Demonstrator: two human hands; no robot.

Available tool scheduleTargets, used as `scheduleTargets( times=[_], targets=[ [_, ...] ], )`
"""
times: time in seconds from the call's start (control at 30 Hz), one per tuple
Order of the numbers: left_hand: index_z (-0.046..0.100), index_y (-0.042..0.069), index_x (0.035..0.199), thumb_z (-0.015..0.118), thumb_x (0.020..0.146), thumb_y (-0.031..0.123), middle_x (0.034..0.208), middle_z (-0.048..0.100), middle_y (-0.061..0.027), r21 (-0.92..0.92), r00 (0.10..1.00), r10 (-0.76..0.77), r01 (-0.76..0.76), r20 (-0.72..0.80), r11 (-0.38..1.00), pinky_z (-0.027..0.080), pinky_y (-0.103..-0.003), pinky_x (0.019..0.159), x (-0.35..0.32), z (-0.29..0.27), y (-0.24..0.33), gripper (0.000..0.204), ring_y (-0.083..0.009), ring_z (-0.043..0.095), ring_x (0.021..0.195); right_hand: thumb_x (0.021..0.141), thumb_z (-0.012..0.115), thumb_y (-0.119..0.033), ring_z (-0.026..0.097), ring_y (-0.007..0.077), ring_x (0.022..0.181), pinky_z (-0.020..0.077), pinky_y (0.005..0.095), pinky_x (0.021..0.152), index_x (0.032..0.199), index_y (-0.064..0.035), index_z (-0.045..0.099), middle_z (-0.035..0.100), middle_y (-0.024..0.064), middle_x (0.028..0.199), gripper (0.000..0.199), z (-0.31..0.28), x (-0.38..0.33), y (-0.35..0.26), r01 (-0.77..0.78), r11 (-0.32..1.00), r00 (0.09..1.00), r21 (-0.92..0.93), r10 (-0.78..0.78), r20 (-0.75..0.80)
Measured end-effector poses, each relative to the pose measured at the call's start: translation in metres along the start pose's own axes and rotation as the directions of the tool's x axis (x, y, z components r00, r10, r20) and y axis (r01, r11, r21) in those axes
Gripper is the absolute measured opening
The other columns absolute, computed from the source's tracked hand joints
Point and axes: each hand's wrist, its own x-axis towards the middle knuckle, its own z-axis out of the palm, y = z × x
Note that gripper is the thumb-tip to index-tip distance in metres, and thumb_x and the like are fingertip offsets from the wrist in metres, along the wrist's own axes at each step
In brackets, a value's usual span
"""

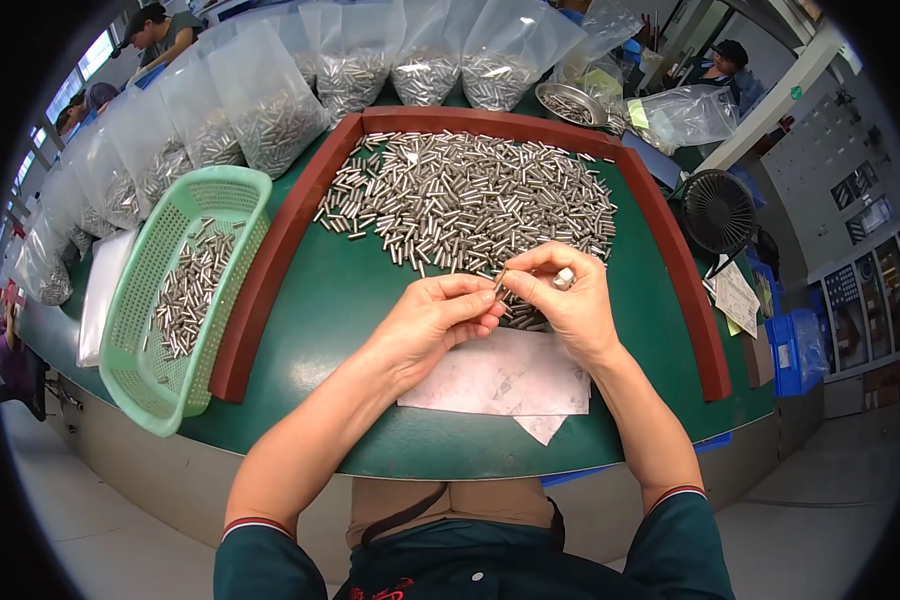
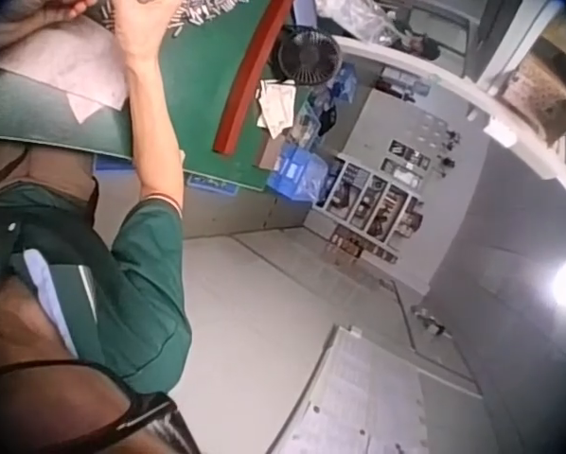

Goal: Inspecting and cleaning small metal pins or cylinders at a factory workbench using a handheld tool.

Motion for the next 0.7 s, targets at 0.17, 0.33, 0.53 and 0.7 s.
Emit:
scheduleTargets(
  times=[0.17,0.33,0.53,0.7],
  targets=[
    [0.057,0.002,0.091,0.058,0.082,0.010,0.081,0.060,-0.0055,-0.044,0.999,-0.036,0.036,0.004,0.998,0.047,-0.021,0.068,0.0001,-0.0007,-0.0011,0.012,-0.0095,0.056,0.071,0.071,0.067,-0.007,0.054,0.0063,0.068,0.0414,0.0199,0.059,0.078,-0.0020,0.064,0.062,0.0026,0.075,0.009,-0.0015,0.0016,-0.0018,-0.008,1.000,1.000,-0.010,0.009,0.015],
    [0.055,0.001,0.092,0.058,0.081,0.009,0.081,0.059,-0.0056,-0.084,0.998,-0.060,0.061,0.013,0.995,0.047,-0.019,0.065,0.0010,0.0010,-0.0014,0.014,-0.0080,0.056,0.068,0.071,0.066,-0.006,0.055,0.0066,0.068,0.0426,0.0197,0.058,0.078,-0.0010,0.064,0.062,0.0034,0.075,0.010,-0.0038,0.0032,0.0009,-0.042,0.999,0.999,0.012,0.042,0.034],
    [0.055,0.001,0.093,0.058,0.081,0.009,0.081,0.058,-0.0052,-0.142,0.995,-0.097,0.099,0.025,0.985,0.047,-0.018,0.065,0.0019,0.0013,-0.0012,0.015,-0.0075,0.055,0.069,0.073,0.065,-0.001,0.058,0.0101,0.071,0.0480,0.0223,0.065,0.081,0.0015,0.061,0.062,0.0073,0.078,0.009,-0.0049,0.0041,-0.0012,-0.087,0.994,0.994,0.061,0.083,0.073],
    [0.055,0.001,0.092,0.058,0.081,0.009,0.082,0.058,-0.0049,-0.075,0.999,-0.053,0.053,0.000,0.996,0.047,-0.019,0.066,0.0007,0.0038,-0.0010,0.014,-0.0076,0.055,0.069,0.073,0.065,-0.002,0.058,0.0098,0.071,0.0475,0.0217,0.065,0.081,0.0017,0.062,0.062,0.0067,0.078,0.010,-0.0066,0.0049,-0.0027,-0.059,0.998,0.994,-0.005,0.059,0.095]
  ],
)
